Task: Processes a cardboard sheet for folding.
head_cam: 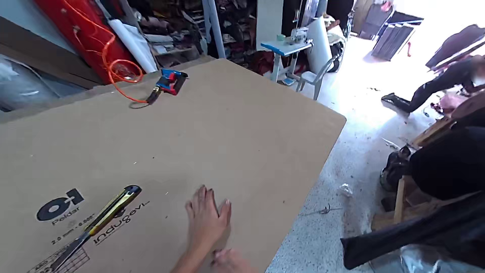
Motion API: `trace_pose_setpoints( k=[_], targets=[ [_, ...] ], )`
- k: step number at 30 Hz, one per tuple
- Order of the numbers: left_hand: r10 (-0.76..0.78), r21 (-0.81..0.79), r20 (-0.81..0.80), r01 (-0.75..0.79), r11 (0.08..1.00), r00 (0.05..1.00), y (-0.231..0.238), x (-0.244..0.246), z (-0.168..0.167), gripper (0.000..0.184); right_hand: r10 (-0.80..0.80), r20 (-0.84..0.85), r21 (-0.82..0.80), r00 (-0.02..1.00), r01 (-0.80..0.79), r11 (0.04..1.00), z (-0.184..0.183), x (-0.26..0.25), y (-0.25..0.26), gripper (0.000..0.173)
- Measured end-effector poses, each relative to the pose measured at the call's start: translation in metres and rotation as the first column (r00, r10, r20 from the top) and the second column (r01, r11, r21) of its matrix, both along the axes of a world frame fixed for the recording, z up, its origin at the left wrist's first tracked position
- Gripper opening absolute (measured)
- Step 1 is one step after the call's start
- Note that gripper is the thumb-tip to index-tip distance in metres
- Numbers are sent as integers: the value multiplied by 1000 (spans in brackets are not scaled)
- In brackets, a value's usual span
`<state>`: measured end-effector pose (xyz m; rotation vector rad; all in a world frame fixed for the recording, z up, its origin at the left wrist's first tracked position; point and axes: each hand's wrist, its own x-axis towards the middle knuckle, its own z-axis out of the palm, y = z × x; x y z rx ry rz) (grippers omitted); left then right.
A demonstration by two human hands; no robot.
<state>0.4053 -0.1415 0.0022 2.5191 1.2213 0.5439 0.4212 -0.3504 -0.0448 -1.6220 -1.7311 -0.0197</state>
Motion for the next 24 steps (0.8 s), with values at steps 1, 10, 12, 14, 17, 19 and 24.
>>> trace_pose_setpoints(
  k=[1, 10, 12, 14, 17, 19, 24],
  targets=[
    [22, -21, -63, -24, 1000, 998, 6, 29, -1, 89, -30, 29, -32, 999, 31, 999, 2, 49, 2, 47],
    [-50, 60, -240, 66, 996, 970, -11, 160, 2, 151, 202, 354, -188, 913, -142, 972, 33, 448, 127, 68],
    [-33, 19, -222, 38, 999, 975, -9, 163, -1, 151, 249, 343, -201, 906, -189, 961, 26, 461, 139, 71],
    [-13, -28, -234, 7, 1000, 972, -9, 169, 1, 151, 224, 322, -129, 920, -192, 973, 13, 463, 141, 74],
    [6, -23, -247, -12, 1000, 969, -7, 174, 1, 144, 141, 354, 12, 924, -156, 988, -9, 463, 145, 75],
    [13, 10, -261, -11, 1000, 965, -3, 175, -4, 138, 92, 368, 106, 925, -140, 985, -21, 464, 152, 76],
    [1, 12, -315, 3, 1000, 949, -7, 175, -1, 124, 59, 363, 239, 930, -155, 959, -37, 462, 164, 84]
  ],
)
